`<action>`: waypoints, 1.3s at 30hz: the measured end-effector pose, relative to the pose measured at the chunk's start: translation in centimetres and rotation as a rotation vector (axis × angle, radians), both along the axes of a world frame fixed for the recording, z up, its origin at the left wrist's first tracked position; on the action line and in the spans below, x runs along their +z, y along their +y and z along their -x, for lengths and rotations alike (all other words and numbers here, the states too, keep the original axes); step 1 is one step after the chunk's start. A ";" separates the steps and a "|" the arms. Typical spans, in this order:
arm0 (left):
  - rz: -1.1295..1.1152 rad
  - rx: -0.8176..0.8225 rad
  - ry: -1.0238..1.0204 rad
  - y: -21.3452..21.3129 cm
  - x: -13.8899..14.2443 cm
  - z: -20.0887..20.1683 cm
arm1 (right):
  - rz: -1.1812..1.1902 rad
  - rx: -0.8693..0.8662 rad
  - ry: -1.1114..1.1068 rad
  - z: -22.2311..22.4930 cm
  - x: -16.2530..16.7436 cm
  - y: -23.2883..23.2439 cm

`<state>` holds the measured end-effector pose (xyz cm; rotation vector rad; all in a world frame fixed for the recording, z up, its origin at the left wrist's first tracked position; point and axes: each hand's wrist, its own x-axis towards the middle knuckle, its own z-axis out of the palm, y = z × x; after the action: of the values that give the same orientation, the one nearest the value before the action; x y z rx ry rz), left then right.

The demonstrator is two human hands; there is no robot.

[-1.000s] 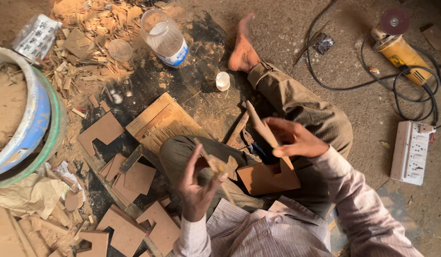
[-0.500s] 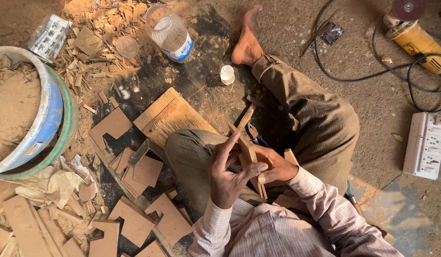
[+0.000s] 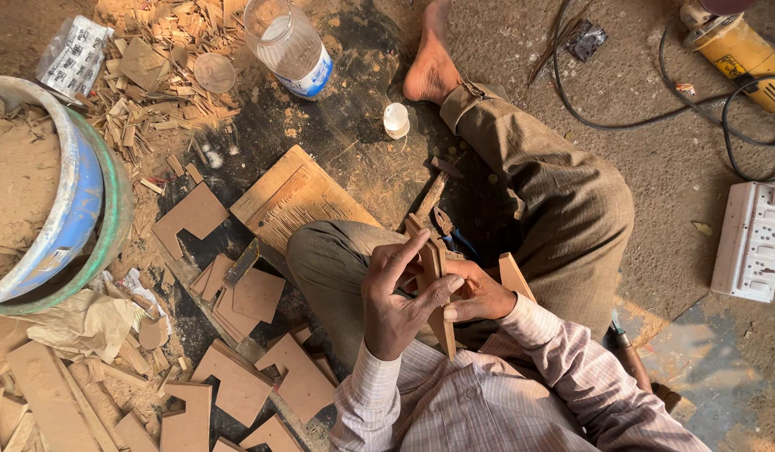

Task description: The person sits on the workshop floor and uses pliers to pull nails out of small cut wooden pieces, then files the wood edges with a flat file. They handle the pieces one at a time, turning them over and setting finished pieces aside among the scrap wood.

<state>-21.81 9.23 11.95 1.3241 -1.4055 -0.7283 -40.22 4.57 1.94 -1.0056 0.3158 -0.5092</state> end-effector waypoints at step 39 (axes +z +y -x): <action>-0.056 -0.155 -0.470 2.8 -0.3 -0.5 | -0.608 -0.140 -0.313 -1.7 2.3 -0.5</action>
<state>-21.31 11.98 11.64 1.5050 -1.8889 -0.5801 -38.54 4.10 4.23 -0.3084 0.2379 -0.6374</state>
